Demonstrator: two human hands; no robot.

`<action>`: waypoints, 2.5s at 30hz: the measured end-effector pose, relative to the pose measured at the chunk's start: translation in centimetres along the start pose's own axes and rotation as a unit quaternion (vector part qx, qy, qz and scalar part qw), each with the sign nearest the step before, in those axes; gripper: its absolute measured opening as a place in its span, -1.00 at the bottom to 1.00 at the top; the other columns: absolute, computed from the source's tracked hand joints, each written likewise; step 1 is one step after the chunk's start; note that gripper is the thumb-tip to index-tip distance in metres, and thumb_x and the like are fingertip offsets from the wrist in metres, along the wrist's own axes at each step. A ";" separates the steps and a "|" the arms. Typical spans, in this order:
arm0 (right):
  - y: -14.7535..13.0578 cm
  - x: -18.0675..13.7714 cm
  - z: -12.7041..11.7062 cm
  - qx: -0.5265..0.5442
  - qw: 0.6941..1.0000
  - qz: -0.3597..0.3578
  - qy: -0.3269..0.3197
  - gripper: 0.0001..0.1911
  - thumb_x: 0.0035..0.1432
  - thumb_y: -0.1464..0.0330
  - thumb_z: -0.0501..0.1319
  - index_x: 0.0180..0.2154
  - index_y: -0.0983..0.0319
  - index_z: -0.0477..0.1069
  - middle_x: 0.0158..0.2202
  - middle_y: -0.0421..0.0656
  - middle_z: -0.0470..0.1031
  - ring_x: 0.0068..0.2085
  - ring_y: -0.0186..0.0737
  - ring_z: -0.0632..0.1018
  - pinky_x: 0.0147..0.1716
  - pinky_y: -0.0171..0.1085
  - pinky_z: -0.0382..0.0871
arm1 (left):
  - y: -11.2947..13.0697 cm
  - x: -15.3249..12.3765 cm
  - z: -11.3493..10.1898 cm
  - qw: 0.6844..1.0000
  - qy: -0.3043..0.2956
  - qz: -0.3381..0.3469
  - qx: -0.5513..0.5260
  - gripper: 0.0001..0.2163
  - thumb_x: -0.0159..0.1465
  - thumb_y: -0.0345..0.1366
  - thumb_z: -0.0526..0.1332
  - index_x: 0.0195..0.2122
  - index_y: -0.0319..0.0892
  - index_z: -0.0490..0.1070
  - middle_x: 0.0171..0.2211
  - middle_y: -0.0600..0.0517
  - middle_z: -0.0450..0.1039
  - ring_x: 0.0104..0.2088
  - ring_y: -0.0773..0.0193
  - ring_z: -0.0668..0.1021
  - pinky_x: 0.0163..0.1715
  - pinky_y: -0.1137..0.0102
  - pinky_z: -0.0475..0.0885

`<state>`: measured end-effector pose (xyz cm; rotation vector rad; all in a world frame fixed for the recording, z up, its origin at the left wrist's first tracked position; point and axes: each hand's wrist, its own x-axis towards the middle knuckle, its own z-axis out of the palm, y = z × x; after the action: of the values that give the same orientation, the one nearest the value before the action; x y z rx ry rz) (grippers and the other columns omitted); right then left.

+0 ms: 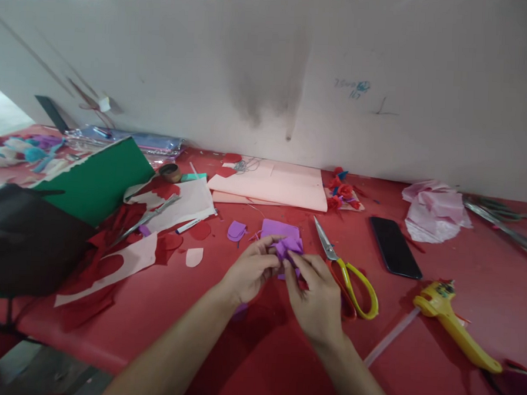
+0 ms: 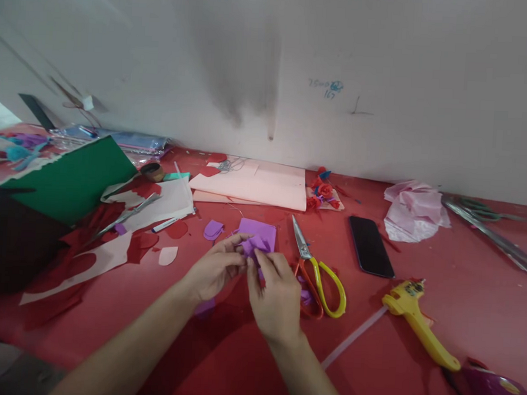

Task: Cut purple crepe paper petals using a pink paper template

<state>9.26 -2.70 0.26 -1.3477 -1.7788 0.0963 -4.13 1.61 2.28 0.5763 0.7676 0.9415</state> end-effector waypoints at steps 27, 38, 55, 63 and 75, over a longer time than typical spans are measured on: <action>0.1 0.0 1.4 -0.129 0.936 -0.079 -0.318 -0.84 0.22 0.40 0.17 -0.19 0.17 0.51 -0.13 -0.10 0.58 -0.22 -0.10 0.60 -0.39 -0.24 0.45 | 7.8 -3.7 -7.2 0.944 0.166 0.184 0.217 -0.80 -0.01 -0.39 0.32 -0.32 -0.20 0.45 -0.45 0.06 0.46 -0.47 0.38 0.46 -0.43 0.48 0.32; 0.1 -1.1 2.3 -0.145 0.929 -0.152 -0.304 -0.78 0.15 0.57 0.12 -0.38 0.23 0.49 -0.36 -0.08 0.57 -0.38 -0.16 0.58 -0.50 -0.30 0.33 | 5.4 -0.8 -12.4 0.790 0.294 0.142 0.519 -0.69 -0.10 -0.51 0.31 -0.29 -0.16 0.53 -0.30 -0.03 0.55 -0.31 0.20 0.52 -0.22 0.34 0.37; 4.0 2.9 -2.3 0.407 0.819 0.346 0.209 -0.77 -0.16 0.32 0.46 -0.41 0.23 0.51 -0.46 -0.27 0.54 -0.41 -0.38 0.54 -0.30 -0.36 0.44 | 0.8 -0.9 -2.5 0.778 0.171 0.205 0.568 -0.90 0.10 -0.40 0.23 -0.46 -0.10 0.54 -0.35 -0.05 0.51 -0.28 0.11 0.52 -0.17 0.31 0.32; 3.2 2.7 -2.3 0.458 0.784 0.413 0.069 -0.52 -0.20 0.32 0.47 -0.15 0.22 0.51 -0.30 -0.21 0.60 -0.24 -0.27 0.59 -0.09 -0.26 0.43 | 0.0 3.7 -0.8 0.690 0.281 0.080 0.663 -0.73 0.07 -0.20 0.33 -0.27 -0.27 0.46 -0.06 -0.33 0.40 -0.04 -0.15 0.47 -0.07 0.17 0.31; 4.0 2.9 -2.1 0.532 0.724 0.428 0.099 -0.66 -0.37 0.31 0.53 -0.47 0.21 0.50 -0.53 -0.33 0.49 -0.53 -0.50 0.43 -0.55 -0.50 0.31 | -0.6 5.1 -1.6 0.716 0.281 0.095 0.632 -0.83 -0.05 -0.39 0.36 -0.44 -0.20 0.41 -0.27 -0.14 0.52 -0.08 -0.03 0.48 -0.04 0.19 0.27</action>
<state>13.53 0.46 1.11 -1.0612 -0.5012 1.2282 -3.20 5.97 -0.74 1.6250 1.9732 0.6444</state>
